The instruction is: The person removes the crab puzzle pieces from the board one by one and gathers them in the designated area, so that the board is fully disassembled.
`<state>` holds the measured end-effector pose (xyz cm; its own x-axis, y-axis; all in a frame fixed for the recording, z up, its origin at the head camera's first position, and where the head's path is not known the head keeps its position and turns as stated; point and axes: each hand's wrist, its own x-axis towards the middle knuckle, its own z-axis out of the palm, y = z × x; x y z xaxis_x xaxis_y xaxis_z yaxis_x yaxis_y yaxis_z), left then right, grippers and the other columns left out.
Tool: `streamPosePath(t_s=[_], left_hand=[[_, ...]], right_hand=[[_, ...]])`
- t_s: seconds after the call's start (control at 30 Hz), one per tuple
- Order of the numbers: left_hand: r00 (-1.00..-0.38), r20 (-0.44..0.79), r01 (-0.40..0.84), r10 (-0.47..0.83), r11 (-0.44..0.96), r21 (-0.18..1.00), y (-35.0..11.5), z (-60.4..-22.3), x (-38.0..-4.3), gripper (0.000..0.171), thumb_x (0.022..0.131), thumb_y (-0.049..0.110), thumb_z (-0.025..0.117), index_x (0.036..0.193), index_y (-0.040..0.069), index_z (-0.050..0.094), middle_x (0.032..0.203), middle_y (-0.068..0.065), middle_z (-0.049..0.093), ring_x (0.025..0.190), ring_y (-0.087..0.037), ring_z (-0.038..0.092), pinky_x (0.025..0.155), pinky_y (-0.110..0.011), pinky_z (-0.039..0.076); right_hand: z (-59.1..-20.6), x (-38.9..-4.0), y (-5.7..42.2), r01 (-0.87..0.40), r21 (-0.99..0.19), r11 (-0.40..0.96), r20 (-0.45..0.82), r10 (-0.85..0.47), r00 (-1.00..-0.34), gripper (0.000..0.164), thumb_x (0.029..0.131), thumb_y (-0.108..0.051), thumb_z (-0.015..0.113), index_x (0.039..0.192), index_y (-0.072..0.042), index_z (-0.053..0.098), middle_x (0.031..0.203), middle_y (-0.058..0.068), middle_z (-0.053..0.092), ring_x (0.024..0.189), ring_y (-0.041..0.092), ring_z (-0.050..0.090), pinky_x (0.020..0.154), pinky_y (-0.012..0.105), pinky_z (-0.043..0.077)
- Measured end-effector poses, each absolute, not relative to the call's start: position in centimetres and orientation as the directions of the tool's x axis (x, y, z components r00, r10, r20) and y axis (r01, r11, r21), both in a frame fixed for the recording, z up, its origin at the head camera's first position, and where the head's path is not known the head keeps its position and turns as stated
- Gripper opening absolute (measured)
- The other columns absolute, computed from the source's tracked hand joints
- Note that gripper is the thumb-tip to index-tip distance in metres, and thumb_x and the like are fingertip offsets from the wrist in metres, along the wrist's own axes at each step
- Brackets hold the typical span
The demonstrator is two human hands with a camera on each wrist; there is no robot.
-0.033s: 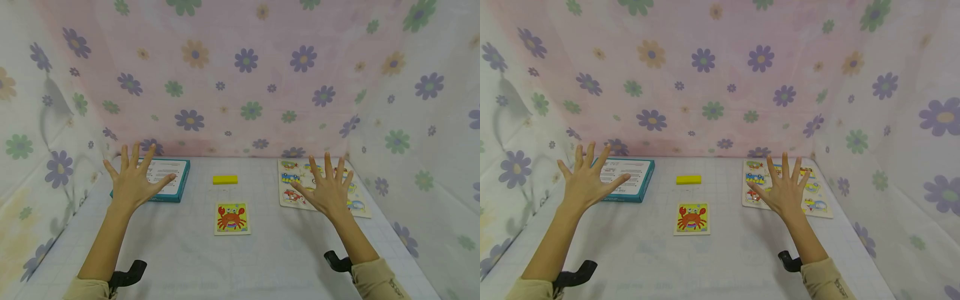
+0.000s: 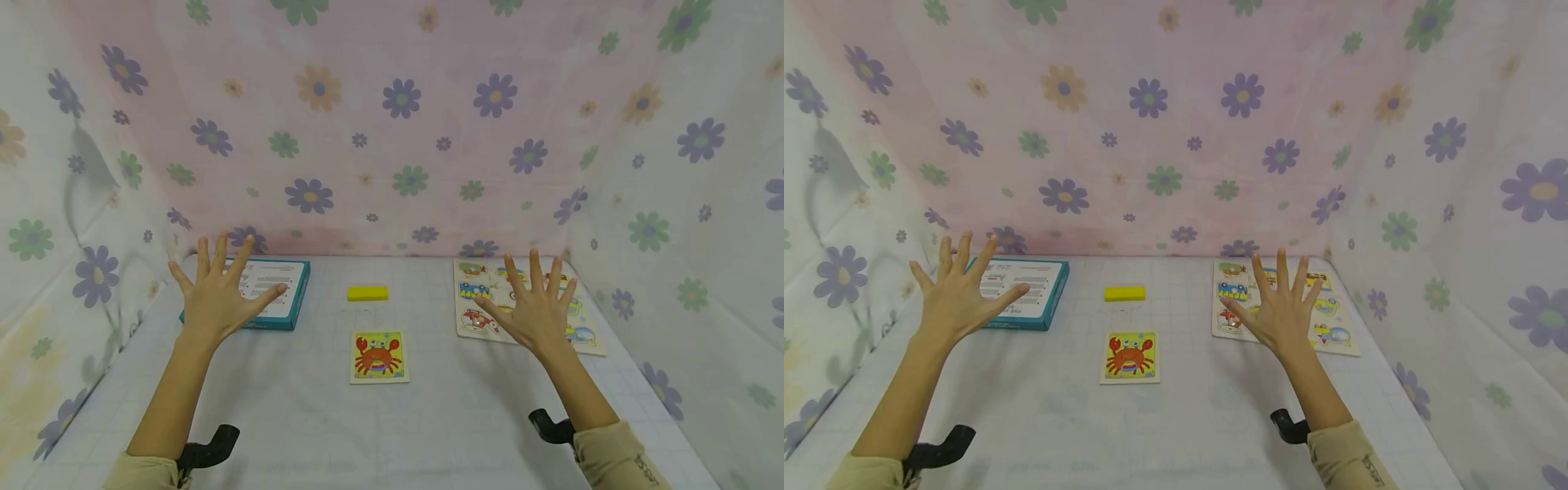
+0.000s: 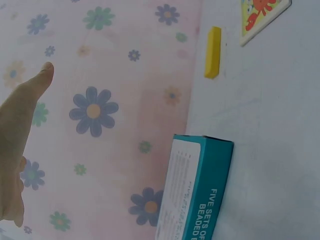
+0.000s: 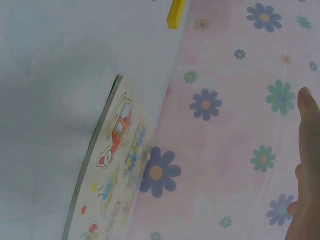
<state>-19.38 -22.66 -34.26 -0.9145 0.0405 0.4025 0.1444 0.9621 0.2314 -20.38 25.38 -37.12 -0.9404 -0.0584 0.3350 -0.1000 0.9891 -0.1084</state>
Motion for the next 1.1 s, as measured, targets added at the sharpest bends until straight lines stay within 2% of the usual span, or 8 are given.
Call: streamPosePath(t_s=[0.33,0.57,0.8,0.93,1.1], left_hand=[[-0.925,0.379,0.138,0.040,0.962,0.236,-22.6,-34.7,-19.4,0.097,0.077,0.075,0.049,0.152,0.027,0.011,0.157,-0.014,0.000,0.142,-0.035,-0.014,0.099,-0.069,-0.020],[-0.931,0.360,0.146,0.054,0.961,0.234,-22.4,-34.9,-19.2,0.097,0.077,0.074,0.049,0.152,0.026,0.010,0.156,-0.018,0.002,0.142,-0.037,-0.013,0.099,-0.071,-0.017],[-0.935,0.346,0.167,0.076,0.956,0.241,-21.9,-36.1,-19.2,0.095,0.078,0.072,0.050,0.151,0.019,0.020,0.153,-0.025,0.012,0.141,-0.044,0.000,0.099,-0.075,-0.008],[-0.937,0.342,0.172,0.079,0.952,0.251,-21.3,-37.2,-19.2,0.094,0.078,0.070,0.052,0.150,0.016,0.026,0.152,-0.026,0.018,0.140,-0.047,0.006,0.101,-0.076,0.000],[-0.938,0.339,0.173,0.074,0.947,0.272,-20.0,-39.2,-19.2,0.091,0.077,0.068,0.055,0.144,0.010,0.037,0.147,-0.029,0.028,0.137,-0.049,0.017,0.102,-0.074,0.011]], right_hand=[[-37.2,-20.3,25.3,-0.109,-0.141,0.984,0.334,-0.057,-0.941,0.094,0.081,-0.075,0.042,0.151,-0.030,-0.001,0.157,0.014,-0.007,0.138,0.043,-0.020,0.102,0.073,-0.004],[-37.6,-20.2,25.1,-0.127,-0.220,0.967,0.333,-0.048,-0.942,0.096,0.080,-0.072,0.047,0.152,-0.025,0.005,0.156,0.020,0.000,0.139,0.051,-0.002,0.102,0.075,0.003],[-38.8,-20.1,24.8,-0.209,-0.316,0.925,0.353,-0.089,-0.931,0.096,0.081,-0.065,0.054,0.152,-0.015,0.014,0.154,0.026,0.009,0.138,0.051,0.007,0.102,0.074,0.011],[-39.8,-20.1,24.6,-0.262,-0.395,0.880,0.372,-0.108,-0.922,0.093,0.082,-0.057,0.061,0.152,-0.016,0.016,0.153,0.026,0.014,0.138,0.049,0.013,0.101,0.074,0.015],[-41.1,-20.1,23.9,-0.285,-0.459,0.842,0.362,-0.116,-0.925,0.089,0.083,-0.052,0.062,0.152,-0.019,0.016,0.151,0.024,0.021,0.136,0.049,0.019,0.098,0.075,0.019]])
